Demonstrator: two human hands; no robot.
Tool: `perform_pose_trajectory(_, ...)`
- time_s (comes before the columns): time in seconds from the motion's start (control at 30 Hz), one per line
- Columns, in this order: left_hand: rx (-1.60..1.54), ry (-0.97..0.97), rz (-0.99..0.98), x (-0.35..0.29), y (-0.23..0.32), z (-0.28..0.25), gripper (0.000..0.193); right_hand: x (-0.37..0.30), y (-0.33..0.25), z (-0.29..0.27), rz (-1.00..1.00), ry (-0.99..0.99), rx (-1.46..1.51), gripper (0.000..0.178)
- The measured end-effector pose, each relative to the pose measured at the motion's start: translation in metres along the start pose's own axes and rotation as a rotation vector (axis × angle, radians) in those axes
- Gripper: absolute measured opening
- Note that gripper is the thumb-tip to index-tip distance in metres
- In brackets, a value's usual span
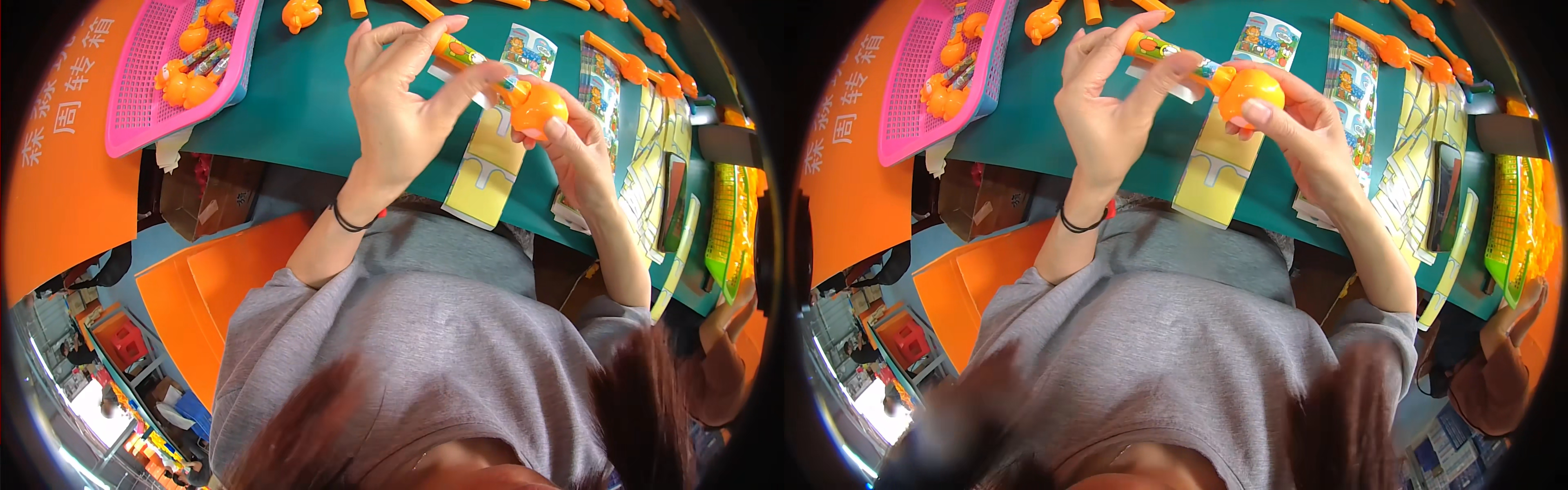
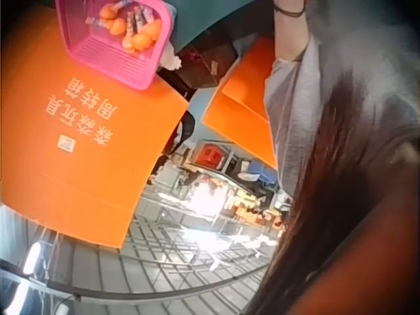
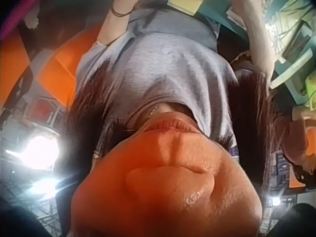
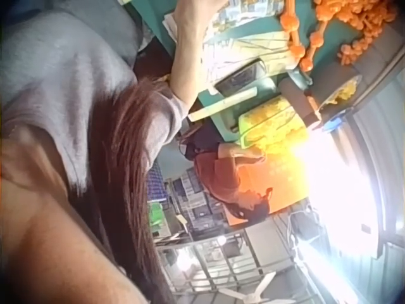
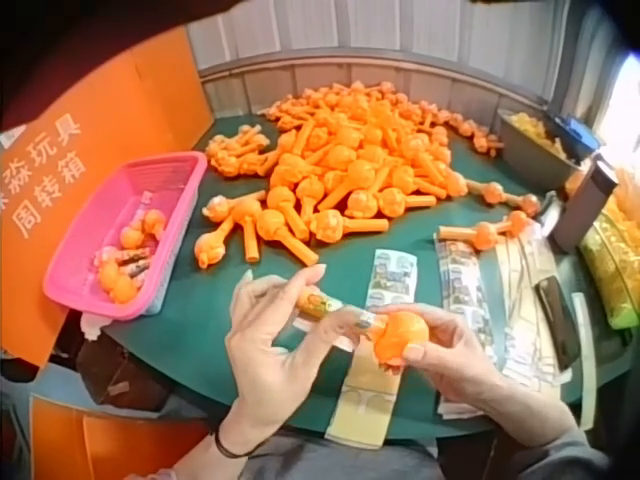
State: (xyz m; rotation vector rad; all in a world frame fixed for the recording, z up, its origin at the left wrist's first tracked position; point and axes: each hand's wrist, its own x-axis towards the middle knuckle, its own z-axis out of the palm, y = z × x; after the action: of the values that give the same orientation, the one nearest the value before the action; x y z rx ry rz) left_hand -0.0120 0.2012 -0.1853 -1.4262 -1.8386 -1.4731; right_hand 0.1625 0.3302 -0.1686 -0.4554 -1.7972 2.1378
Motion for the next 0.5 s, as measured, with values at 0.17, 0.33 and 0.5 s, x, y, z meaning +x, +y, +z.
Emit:
perform_pose_trajectory(0.17, -0.577, -0.288, -0.369, 0.006, -0.007, -0.027, 0.032, 0.005, -0.001, -0.022, 0.164, 0.007, 0.307, 0.047)
perform_pose_trajectory(0.33, -0.429, -0.461, -0.016, 0.011, 0.002, -0.029, 0.044, 0.004, -0.007, -0.013, 0.25, -0.07, 0.31, 0.047)
perform_pose_trajectory(0.5, -0.568, -0.528, -0.212, 0.007, 0.01, -0.025, 0.031, 0.003, -0.008, -0.014, 0.249, -0.022, 0.195, 0.045)
